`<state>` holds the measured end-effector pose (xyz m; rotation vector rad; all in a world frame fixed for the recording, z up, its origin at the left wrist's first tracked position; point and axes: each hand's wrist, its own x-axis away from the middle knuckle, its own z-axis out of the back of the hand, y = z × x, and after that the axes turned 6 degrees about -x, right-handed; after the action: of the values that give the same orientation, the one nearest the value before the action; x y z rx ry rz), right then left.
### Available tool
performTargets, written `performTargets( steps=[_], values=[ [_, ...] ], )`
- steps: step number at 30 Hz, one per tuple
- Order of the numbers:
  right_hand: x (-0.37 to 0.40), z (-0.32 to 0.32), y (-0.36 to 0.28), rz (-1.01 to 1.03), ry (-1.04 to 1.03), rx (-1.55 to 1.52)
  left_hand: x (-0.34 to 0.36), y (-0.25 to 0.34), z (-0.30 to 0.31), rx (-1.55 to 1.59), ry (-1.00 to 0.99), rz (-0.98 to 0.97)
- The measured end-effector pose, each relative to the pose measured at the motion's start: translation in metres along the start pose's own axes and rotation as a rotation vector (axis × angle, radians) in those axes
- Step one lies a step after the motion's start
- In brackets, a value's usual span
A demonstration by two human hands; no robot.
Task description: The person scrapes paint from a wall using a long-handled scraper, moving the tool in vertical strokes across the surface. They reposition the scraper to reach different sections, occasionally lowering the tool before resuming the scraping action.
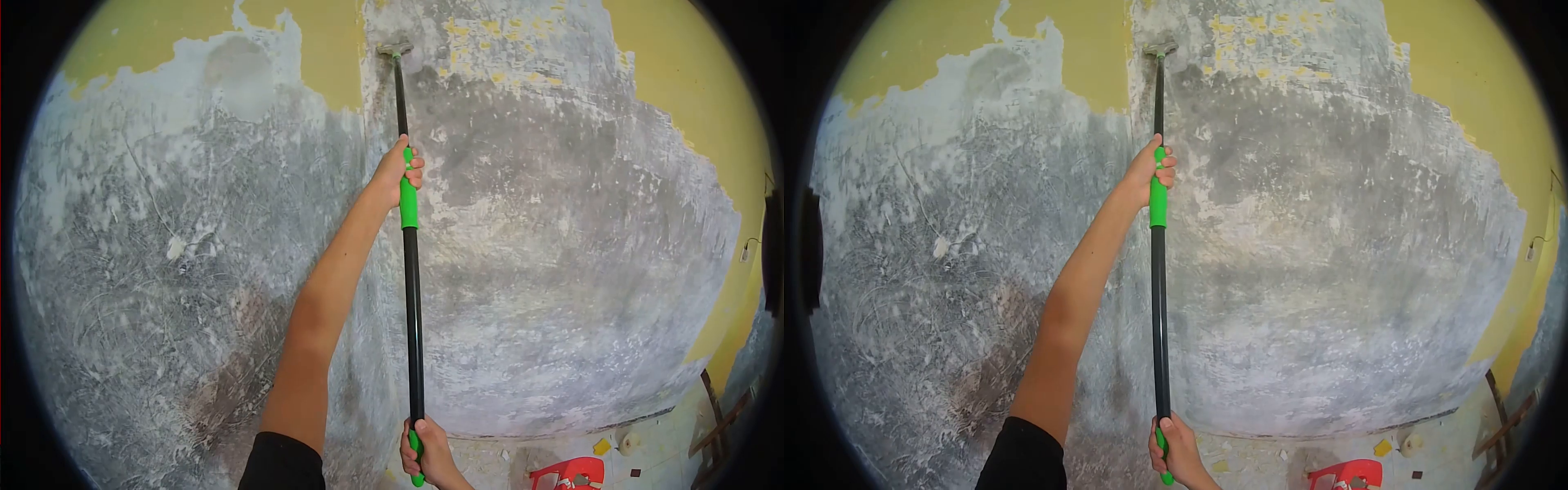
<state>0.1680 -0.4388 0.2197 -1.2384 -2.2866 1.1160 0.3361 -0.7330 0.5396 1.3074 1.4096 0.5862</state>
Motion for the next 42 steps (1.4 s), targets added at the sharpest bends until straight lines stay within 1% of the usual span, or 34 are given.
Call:
performTargets(
  steps=[3,6,7,10,11,16,21,24,28,31,34,42],
  values=[
    [-0.001,-0.005,0.011,0.062,0.175,0.066,-0.001,-0.001,-0.002,0.018,0.021,-0.008],
    [-0.005,0.001,0.007,-0.002,0.022,-0.042,0.001,-0.005,-0.002,0.03,0.043,-0.001],
    [-0.004,0.001,0.007,-0.004,0.002,-0.051,0.0,-0.004,-0.003,0.033,0.041,-0.002],
    [-0.009,0.003,0.001,0.029,0.034,0.019,-0.014,-0.002,0.006,0.061,-0.043,-0.014],
    [-0.01,0.006,-0.004,0.0,0.042,-0.012,-0.017,0.001,0.003,0.06,-0.044,-0.017],
    [0.01,-0.001,-0.014,-0.003,0.061,0.003,-0.009,-0.001,-0.004,0.082,-0.023,0.003],
    [0.003,0.0,-0.018,-0.015,0.065,-0.022,-0.016,0.004,-0.006,0.079,-0.024,-0.016],
    [0.008,0.0,-0.027,-0.032,0.028,-0.046,-0.012,0.006,-0.008,0.087,-0.009,0.003],
    [0.014,0.0,-0.023,-0.071,0.018,-0.065,-0.005,0.004,-0.007,0.096,0.009,0.014],
    [0.002,0.012,-0.03,-0.048,0.032,-0.025,-0.016,0.005,-0.006,0.113,-0.01,-0.004],
    [0.006,0.012,-0.034,-0.037,0.032,-0.015,-0.014,0.006,-0.009,0.124,-0.01,-0.007],
    [0.014,0.003,-0.044,-0.148,-0.048,-0.147,-0.012,0.014,-0.008,0.163,-0.026,0.024]
  ],
)
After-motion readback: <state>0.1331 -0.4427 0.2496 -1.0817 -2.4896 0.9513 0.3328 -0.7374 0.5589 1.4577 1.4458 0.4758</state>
